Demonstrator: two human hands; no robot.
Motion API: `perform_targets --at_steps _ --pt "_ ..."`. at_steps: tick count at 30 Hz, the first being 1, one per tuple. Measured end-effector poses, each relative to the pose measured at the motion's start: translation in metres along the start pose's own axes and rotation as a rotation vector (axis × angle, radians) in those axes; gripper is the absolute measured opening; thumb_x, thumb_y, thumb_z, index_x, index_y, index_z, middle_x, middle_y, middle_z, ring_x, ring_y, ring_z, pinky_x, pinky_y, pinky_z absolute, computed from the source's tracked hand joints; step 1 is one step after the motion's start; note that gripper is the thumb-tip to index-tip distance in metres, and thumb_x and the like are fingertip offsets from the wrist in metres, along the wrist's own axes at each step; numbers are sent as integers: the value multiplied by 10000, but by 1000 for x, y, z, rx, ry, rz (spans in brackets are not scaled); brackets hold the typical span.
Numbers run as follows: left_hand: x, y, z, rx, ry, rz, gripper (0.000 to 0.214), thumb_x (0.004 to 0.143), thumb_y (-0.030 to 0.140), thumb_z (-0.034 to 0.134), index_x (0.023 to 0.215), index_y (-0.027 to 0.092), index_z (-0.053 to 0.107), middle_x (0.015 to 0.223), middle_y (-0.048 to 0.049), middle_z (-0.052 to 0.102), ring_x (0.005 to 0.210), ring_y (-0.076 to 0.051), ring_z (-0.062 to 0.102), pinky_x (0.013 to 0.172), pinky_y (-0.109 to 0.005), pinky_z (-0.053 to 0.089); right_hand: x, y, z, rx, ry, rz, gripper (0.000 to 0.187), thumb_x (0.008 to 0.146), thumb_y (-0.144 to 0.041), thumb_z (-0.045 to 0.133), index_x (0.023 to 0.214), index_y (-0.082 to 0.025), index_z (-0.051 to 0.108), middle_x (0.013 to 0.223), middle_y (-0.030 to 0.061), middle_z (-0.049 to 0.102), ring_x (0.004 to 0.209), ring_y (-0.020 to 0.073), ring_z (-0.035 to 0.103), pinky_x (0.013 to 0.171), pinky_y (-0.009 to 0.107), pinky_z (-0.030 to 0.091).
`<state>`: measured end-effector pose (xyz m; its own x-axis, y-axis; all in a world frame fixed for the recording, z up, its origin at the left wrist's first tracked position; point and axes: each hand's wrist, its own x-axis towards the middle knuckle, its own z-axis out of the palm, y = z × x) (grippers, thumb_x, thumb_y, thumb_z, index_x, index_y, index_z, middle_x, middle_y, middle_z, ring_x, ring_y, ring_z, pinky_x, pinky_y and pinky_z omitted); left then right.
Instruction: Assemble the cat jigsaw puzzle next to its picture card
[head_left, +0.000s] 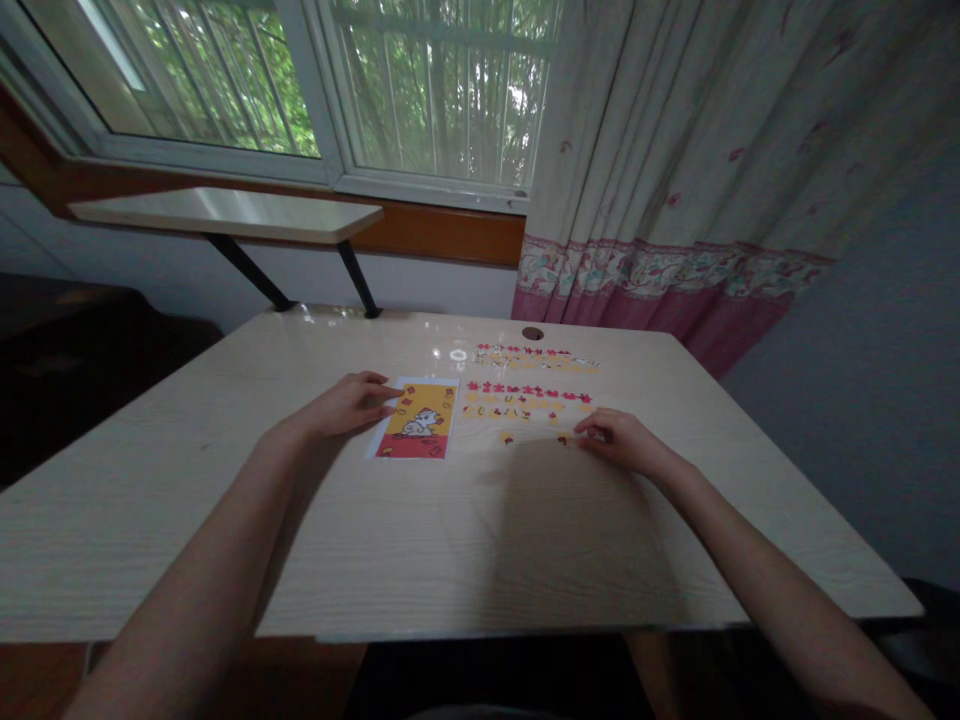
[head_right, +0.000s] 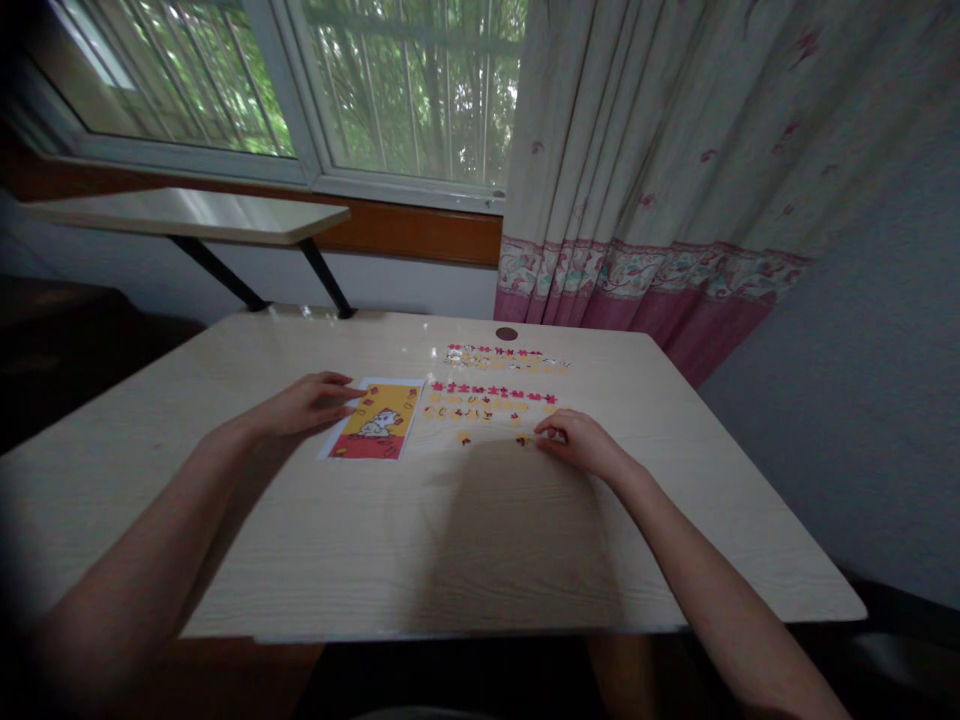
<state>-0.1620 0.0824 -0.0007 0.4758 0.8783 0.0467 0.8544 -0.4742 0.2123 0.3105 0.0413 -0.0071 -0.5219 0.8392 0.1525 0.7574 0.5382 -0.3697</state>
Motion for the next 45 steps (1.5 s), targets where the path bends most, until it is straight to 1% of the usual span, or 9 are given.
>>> perform_targets --at_steps 8,15,19,23,29,33,37,39,45 --pt "0 0 2 11 15 2 490 843 463 412 1172 179 637 1189 -138 557 1072 -265 548 948 -407 421 0 -1 0 8 8 3 151 799 -251 623 919 -190 691 755 37 638 662 134 562 611 235 408" --pt "6 -7 20 150 91 -84 512 877 405 316 1277 188 551 1217 -130 534 1125 -283 497 973 -435 386 0 -3 -1 9 9 2 148 800 -241 621 921 -191 688 759 37 644 658 132 561 610 236 413" --pt "9 -7 29 204 119 -143 484 890 397 309 1293 239 528 1228 -101 532 1126 -279 493 955 -432 392 0 -1 0 7 21 -13 143 797 -232 624 919 -193 689 762 35 645 657 129 564 619 238 419" --pt "11 -6 34 212 156 -182 480 901 408 299 1293 252 527 1230 -112 524 1117 -288 492 922 -443 406 0 2 1 10 28 -27 141 797 -235 622 916 -196 689 760 34 648 652 131 571 621 244 433" --pt "10 -5 36 197 172 -196 480 906 417 288 1298 268 524 1239 -120 514 1118 -302 486 911 -465 407 4 6 9 -24 141 -173 153 857 -266 549 868 -186 680 819 72 670 790 185 600 742 319 467" --pt "11 -4 35 202 159 -200 484 899 412 291 1301 270 521 1241 -124 510 1124 -307 484 910 -466 409 7 3 17 -27 209 -228 215 899 -280 488 964 -184 669 887 93 671 847 199 594 793 357 465" --pt "11 -4 34 196 154 -216 486 893 406 293 1299 273 525 1245 -125 511 1128 -318 485 912 -473 405 8 1 24 -43 196 -254 293 918 -247 443 1149 -192 615 971 102 652 902 201 575 815 367 457" --pt "11 -4 34 189 159 -215 493 893 421 290 1297 271 528 1246 -128 513 1124 -326 486 907 -481 405 9 1 26 -55 199 -255 309 922 -233 430 1175 -205 604 989 100 647 915 199 571 813 366 453" --pt "10 -2 34 181 177 -190 492 907 450 269 1294 283 522 1236 -107 529 1106 -303 493 903 -471 409 7 2 19 -74 196 -213 240 911 -264 467 1017 -193 670 938 102 674 879 207 584 801 369 444"
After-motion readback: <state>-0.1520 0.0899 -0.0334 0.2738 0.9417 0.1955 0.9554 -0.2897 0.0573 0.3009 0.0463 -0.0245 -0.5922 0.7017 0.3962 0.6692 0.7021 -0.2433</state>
